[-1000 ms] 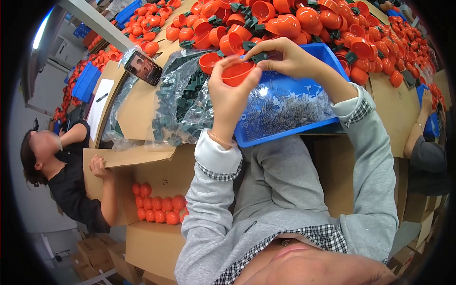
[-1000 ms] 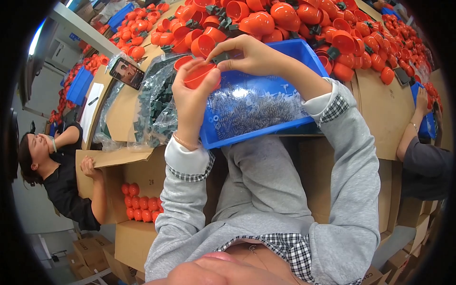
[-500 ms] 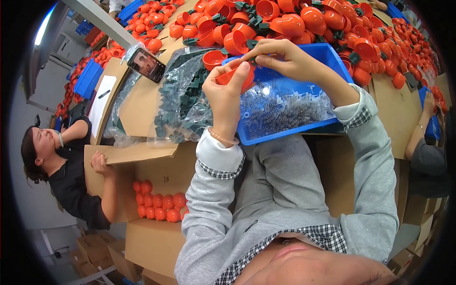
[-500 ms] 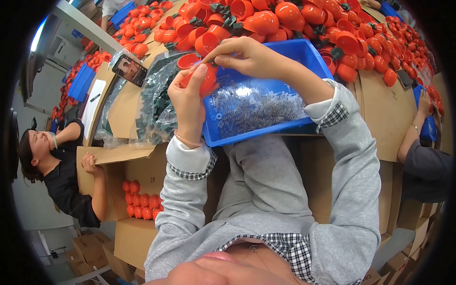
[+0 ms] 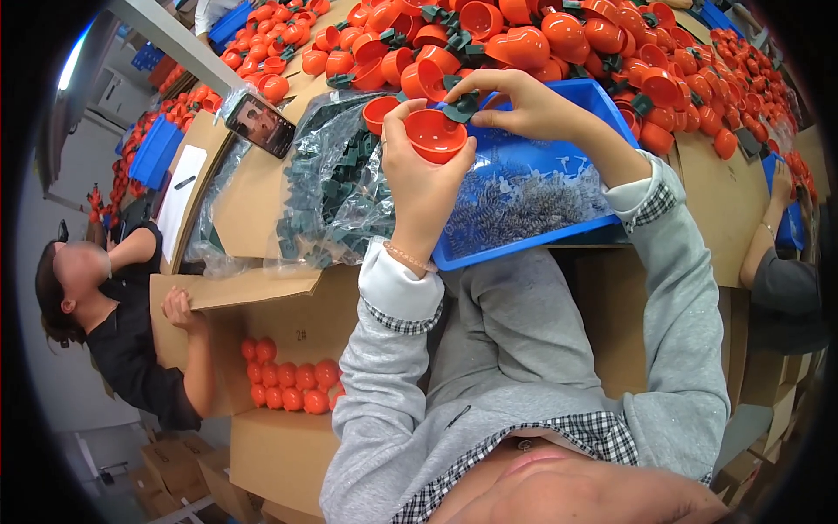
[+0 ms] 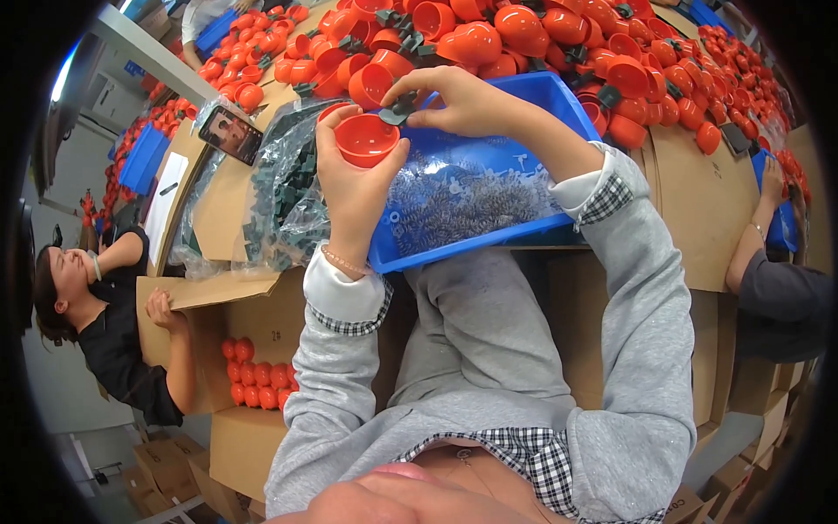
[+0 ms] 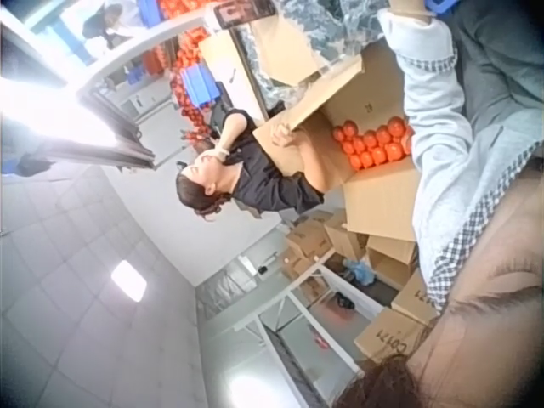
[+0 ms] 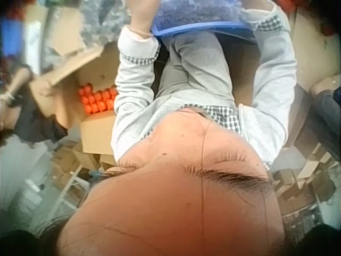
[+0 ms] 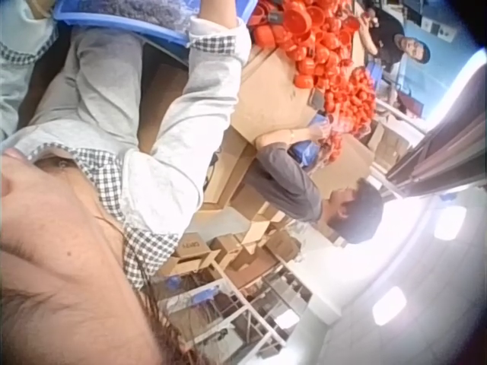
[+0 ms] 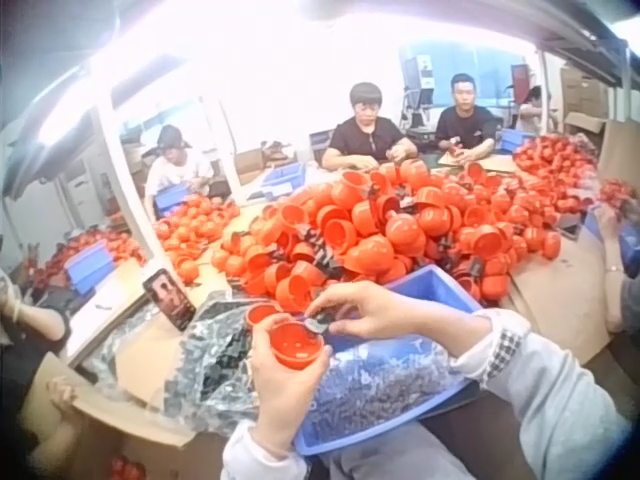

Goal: Assembling small plastic components into red fruit-shaped objects by inserting a green stem into a red cup.

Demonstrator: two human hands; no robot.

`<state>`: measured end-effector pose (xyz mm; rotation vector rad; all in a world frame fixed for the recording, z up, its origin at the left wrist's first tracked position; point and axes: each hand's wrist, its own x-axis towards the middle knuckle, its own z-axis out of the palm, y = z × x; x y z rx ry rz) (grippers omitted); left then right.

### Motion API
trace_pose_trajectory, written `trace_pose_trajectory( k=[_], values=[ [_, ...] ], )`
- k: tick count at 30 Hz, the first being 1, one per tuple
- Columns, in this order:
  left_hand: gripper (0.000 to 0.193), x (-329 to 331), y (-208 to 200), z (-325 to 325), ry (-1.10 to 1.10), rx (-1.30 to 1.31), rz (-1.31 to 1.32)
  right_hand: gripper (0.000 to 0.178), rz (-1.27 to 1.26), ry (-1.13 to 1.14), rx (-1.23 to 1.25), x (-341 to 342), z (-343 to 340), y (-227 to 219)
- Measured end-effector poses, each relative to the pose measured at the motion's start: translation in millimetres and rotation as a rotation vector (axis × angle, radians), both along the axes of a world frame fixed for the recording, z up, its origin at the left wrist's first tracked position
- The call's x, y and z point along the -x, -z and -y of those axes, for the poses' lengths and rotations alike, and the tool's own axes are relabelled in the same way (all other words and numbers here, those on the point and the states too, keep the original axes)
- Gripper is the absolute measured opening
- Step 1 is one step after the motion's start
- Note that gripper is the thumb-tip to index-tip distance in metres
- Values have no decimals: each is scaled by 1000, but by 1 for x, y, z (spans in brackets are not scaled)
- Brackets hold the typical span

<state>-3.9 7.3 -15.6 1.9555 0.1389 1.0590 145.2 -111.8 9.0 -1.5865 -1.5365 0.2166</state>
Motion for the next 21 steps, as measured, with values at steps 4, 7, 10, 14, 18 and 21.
trace_pose_trajectory(
  k=[4,7,10,14,18,21],
  values=[
    [55,0,0,-1,-25,8,-34,41,-9,-6,54,0,-2,5],
    [53,1,0,-2,-52,-80,-28,41,-38,2,107,6,-4,5],
    [52,1,0,0,-41,-60,-37,42,-78,-3,77,7,-4,8],
    [52,0,1,-1,-42,-77,-27,43,-32,26,172,8,-2,6],
    [60,-2,2,-3,22,23,-7,41,121,7,83,2,1,-2],
    [62,7,-1,-2,42,134,38,39,-237,-52,111,-10,4,-1]
  ],
)
